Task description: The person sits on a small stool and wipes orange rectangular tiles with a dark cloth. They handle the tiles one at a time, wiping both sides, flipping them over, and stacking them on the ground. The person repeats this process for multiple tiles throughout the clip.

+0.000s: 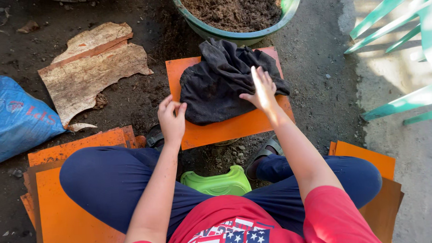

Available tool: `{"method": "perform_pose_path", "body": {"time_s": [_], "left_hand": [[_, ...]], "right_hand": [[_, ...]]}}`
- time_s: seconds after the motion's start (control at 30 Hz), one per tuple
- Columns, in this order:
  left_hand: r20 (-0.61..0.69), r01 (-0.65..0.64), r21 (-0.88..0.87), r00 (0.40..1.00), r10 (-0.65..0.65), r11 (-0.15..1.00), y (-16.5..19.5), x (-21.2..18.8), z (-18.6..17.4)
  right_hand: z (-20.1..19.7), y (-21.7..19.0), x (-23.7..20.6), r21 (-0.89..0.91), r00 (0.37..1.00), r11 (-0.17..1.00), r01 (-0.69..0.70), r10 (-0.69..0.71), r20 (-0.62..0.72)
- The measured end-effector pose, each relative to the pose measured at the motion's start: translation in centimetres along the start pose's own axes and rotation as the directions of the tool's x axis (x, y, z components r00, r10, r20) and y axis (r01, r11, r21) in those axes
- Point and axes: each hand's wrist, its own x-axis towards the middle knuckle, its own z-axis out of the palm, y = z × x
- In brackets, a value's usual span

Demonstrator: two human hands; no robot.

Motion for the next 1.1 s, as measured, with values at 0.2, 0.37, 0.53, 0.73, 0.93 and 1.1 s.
{"method": "perform_pose_path", "body": {"time_s": [0.2,0.37,0.53,0.73,0.93,1.1], "left_hand": [[-0.088,-0.444,0.165,0.883,0.461,0.881,5.9,11.7,-8.3],[-0.163,-0.298,-0.033,0.943,0.289,0.954,4.2,17.3,-14.8],[-0.185,0.028,-0.089,0.982,-0.044,0.996,1.3,18.9,-15.3],[-0.207,-0.034,-0.015,0.978,0.030,0.999,-0.7,20.7,-14.3],[-0.228,-0.117,0.100,0.964,0.137,0.988,-1.5,20.5,-14.8],[-0.110,-0.055,0.084,0.992,0.064,0.995,-0.3,20.5,-15.3]], "right_hand": [[-4.3,-4.2,11.0,-0.028,0.781,0.922,-0.387,0.343,0.522],[-9.2,-8.4,26.3,0.558,0.993,0.829,0.039,0.030,-0.115],[-4.4,-17.0,30.2,0.334,0.980,0.924,0.185,-0.151,-0.127],[2.6,-19.6,35.2,0.671,0.960,0.700,-0.246,0.079,0.270],[5.3,-19.7,35.8,0.933,0.974,0.341,-0.116,-0.144,0.174],[3.1,-22.2,35.4,0.856,0.914,0.516,-0.047,-0.323,0.245]]}}
